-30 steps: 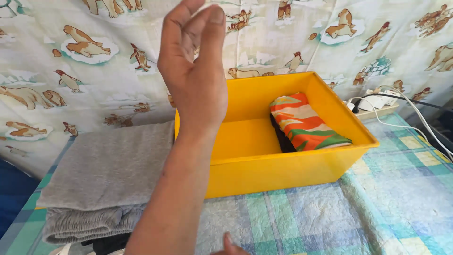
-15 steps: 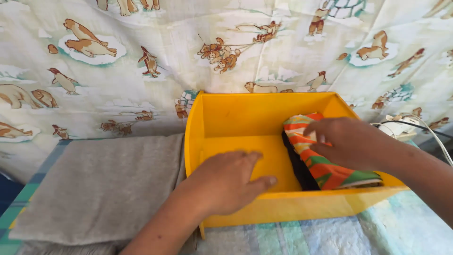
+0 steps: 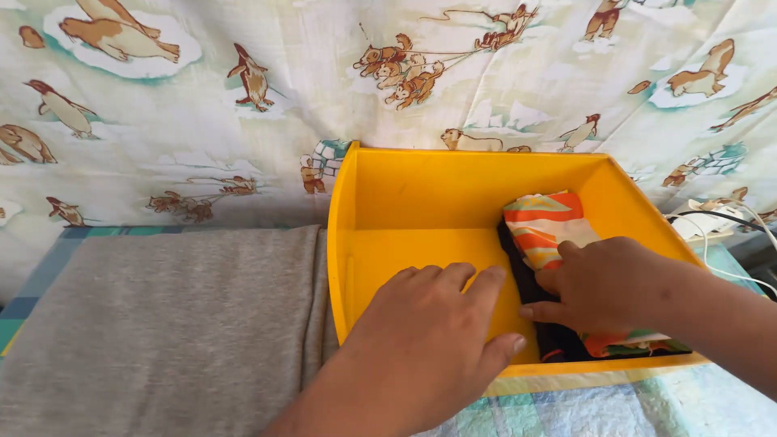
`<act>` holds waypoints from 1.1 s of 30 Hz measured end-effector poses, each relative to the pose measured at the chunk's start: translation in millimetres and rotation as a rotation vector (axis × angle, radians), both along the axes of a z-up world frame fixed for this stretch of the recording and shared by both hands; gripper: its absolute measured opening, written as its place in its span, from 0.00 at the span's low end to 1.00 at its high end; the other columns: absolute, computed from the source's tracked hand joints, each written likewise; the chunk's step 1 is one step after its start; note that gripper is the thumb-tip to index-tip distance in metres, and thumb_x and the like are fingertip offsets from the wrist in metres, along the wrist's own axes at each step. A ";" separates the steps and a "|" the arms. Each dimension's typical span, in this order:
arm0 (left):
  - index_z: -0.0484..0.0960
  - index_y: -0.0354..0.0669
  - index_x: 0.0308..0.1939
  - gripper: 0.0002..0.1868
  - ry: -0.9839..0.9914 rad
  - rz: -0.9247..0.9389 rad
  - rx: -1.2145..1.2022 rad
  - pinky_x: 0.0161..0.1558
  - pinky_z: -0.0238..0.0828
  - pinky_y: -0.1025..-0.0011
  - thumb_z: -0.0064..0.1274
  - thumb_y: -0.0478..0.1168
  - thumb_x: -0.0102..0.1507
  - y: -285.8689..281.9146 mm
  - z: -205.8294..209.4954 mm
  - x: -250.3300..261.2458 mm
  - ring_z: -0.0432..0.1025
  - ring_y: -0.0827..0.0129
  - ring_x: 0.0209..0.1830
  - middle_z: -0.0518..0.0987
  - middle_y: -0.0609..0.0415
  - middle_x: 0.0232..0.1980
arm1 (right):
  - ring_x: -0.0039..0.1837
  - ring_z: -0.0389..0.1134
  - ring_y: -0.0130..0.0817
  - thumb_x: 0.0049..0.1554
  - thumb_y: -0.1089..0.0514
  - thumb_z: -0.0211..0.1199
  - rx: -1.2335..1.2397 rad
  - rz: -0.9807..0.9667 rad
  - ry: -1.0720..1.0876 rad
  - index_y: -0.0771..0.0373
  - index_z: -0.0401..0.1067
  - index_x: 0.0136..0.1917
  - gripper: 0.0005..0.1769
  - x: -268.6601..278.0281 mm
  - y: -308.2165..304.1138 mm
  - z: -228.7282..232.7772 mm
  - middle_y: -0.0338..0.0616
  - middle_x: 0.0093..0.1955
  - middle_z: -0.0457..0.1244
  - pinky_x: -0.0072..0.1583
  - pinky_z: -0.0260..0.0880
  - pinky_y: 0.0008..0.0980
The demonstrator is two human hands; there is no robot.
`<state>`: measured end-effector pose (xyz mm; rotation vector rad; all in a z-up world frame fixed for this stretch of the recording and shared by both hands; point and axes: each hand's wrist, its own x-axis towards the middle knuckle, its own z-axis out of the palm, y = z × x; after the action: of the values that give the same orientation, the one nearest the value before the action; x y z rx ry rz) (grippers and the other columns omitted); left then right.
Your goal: Folding various items of clothing and organizing them into a yellow plastic storage bin on a table.
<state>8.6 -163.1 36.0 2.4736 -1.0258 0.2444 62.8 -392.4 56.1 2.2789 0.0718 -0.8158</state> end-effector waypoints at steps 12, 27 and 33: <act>0.74 0.41 0.63 0.30 0.001 -0.020 -0.006 0.44 0.68 0.46 0.50 0.59 0.67 0.3 2.0 -1.0 0.75 0.45 0.44 0.81 0.44 0.47 | 0.74 0.66 0.51 0.44 0.06 0.48 0.170 -0.331 -0.330 0.46 0.29 0.85 0.72 37.9 -2.9 6.9 0.50 0.74 0.61 0.69 0.67 0.47; 0.74 0.40 0.65 0.33 -0.047 -0.024 -0.034 0.43 0.69 0.46 0.52 0.59 0.65 -0.3 -1.5 -0.7 0.76 0.45 0.44 0.82 0.43 0.45 | 0.60 0.73 0.42 0.51 0.24 0.54 0.136 -0.334 -0.271 0.60 0.77 0.54 0.40 64.0 -35.2 -12.4 0.46 0.48 0.75 0.58 0.70 0.37; 0.73 0.39 0.67 0.34 -0.044 -0.025 -0.019 0.43 0.69 0.45 0.51 0.59 0.66 -0.6 -3.8 -1.0 0.75 0.45 0.47 0.81 0.42 0.48 | 0.65 0.72 0.43 0.51 0.25 0.55 0.158 -0.354 -0.316 0.54 0.78 0.60 0.39 63.1 -39.5 -19.8 0.43 0.61 0.72 0.62 0.71 0.40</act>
<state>7.6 -163.7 32.3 2.4463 -1.0673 0.3011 125.9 -431.9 36.4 2.5841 -0.4361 -0.6287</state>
